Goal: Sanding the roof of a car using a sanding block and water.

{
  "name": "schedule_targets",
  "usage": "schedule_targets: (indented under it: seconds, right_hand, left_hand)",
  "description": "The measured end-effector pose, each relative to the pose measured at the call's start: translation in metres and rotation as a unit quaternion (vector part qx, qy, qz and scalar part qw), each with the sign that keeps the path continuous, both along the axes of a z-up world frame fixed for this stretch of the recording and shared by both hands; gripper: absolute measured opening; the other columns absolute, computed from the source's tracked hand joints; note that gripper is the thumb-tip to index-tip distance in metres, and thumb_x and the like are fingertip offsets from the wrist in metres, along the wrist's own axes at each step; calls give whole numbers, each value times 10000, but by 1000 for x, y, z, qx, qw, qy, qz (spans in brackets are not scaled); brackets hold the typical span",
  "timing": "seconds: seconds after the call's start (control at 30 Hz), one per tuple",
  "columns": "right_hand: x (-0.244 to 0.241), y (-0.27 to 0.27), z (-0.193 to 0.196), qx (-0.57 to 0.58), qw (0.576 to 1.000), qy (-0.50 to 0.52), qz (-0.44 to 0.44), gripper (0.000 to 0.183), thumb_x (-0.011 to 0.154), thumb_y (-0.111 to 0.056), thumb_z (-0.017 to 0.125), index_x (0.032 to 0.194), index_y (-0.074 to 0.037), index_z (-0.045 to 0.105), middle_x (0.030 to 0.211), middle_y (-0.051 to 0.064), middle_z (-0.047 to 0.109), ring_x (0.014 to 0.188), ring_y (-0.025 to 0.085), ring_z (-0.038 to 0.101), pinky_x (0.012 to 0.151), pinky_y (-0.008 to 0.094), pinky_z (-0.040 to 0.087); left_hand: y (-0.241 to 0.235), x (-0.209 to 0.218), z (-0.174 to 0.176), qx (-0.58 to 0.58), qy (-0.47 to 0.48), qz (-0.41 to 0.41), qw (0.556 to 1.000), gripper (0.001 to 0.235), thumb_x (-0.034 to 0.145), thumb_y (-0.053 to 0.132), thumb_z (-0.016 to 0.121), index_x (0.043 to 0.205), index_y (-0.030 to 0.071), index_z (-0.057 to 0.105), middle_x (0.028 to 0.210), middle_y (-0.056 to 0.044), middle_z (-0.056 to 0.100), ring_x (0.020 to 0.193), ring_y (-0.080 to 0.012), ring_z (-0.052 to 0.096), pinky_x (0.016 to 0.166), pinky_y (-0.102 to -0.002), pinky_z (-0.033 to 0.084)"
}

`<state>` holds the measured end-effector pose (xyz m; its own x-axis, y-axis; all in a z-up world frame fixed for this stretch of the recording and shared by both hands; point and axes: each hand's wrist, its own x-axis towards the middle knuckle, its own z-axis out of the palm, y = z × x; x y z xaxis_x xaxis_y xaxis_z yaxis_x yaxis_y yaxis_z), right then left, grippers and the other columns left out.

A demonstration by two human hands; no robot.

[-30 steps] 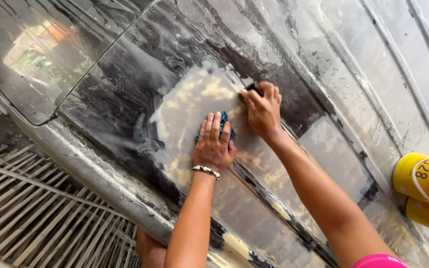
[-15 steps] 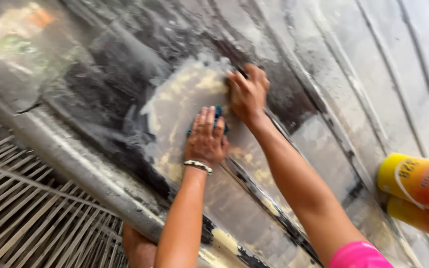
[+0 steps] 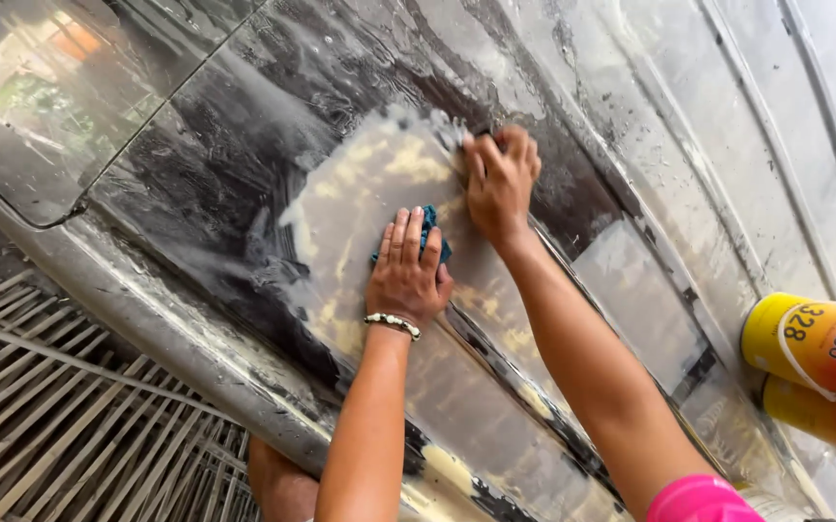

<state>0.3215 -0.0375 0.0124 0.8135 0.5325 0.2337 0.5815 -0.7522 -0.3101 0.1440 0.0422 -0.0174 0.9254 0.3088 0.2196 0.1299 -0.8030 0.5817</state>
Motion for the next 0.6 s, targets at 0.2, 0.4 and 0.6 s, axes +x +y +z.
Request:
schedule_targets:
  seconds: [0.2,0.4,0.6]
  right_hand:
    - [-19,-20,-8,15,994,3,104,67,957,-160,679,994,-165,734,1138,137,518,1098,353,492,949,464,387]
    - [-15,-54,1,25,992,38,116,66,995,-131,725,1054,-104,716,1170,157,522,1128,366,497,986,488,403]
    - [-5,-21,-17,25,993,25,112,87,977,-129,724,1046,-79,702,1161,203,511,1132,389,468,976,495,400]
  left_hand:
    - [1,-5,0,-3,0,4,1000,565,872,261,623,1390,63,515,1570,-225,409,1486,-407,367,1243,-513,293]
    - [2,1,-2,3,-4,4,1000,561,894,254,624,1399,40,505,1570,-237,414,1492,-403,375,1259,-510,296]
    - [2,1,0,-4,-7,-1,1000,544,880,250,616,1382,61,524,1558,-230,422,1480,-405,382,1250,-500,296]
